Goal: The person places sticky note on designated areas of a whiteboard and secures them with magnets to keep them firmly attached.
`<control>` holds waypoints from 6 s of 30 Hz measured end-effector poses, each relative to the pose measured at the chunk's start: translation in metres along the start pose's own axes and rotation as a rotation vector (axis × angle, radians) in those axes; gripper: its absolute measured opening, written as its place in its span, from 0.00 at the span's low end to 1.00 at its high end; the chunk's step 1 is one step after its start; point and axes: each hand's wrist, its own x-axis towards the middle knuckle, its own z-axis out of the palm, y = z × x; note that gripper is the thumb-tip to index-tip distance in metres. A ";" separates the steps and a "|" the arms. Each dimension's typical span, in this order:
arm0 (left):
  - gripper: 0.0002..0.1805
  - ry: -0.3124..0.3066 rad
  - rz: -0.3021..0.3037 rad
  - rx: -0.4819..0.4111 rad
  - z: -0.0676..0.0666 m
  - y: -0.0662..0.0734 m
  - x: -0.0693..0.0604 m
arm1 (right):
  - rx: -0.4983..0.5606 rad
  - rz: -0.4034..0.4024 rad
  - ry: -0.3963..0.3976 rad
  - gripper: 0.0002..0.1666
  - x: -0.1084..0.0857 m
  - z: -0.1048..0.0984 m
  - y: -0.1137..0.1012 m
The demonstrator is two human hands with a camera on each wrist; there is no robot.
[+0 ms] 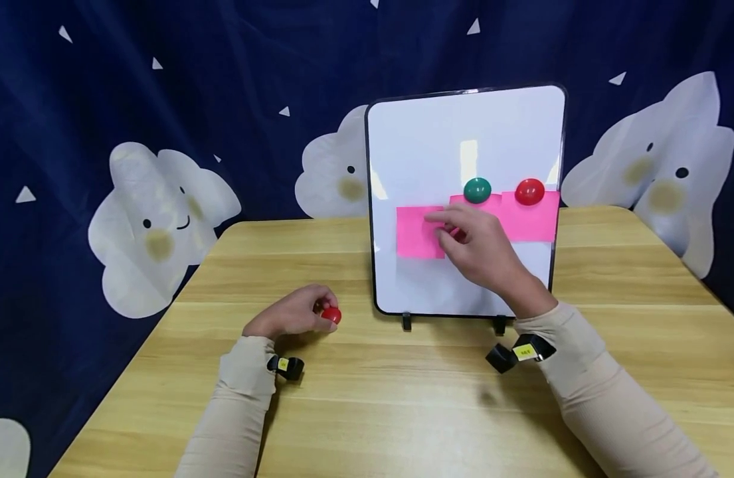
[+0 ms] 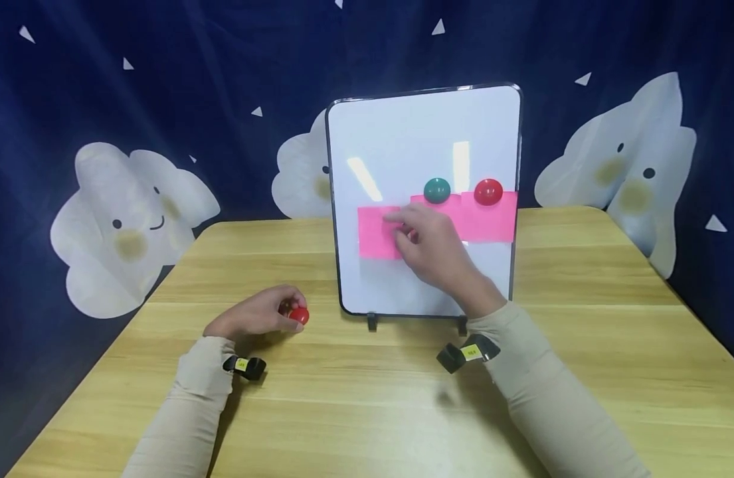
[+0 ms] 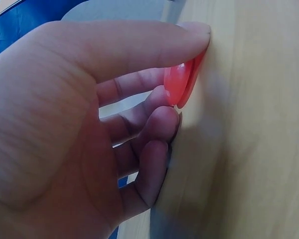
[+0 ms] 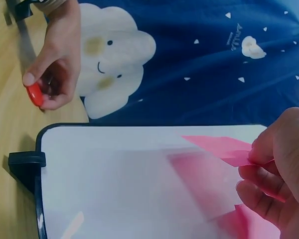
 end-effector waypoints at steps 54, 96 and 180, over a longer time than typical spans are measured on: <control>0.15 0.483 0.313 -0.240 -0.010 0.066 0.018 | -0.082 -0.013 0.083 0.23 0.010 0.010 0.009; 0.16 0.561 0.436 -0.259 -0.019 0.116 0.043 | -0.227 -0.105 0.157 0.22 0.004 0.026 0.016; 0.23 0.859 0.610 0.584 -0.001 0.167 0.091 | -0.416 -0.089 0.257 0.17 0.004 0.034 0.014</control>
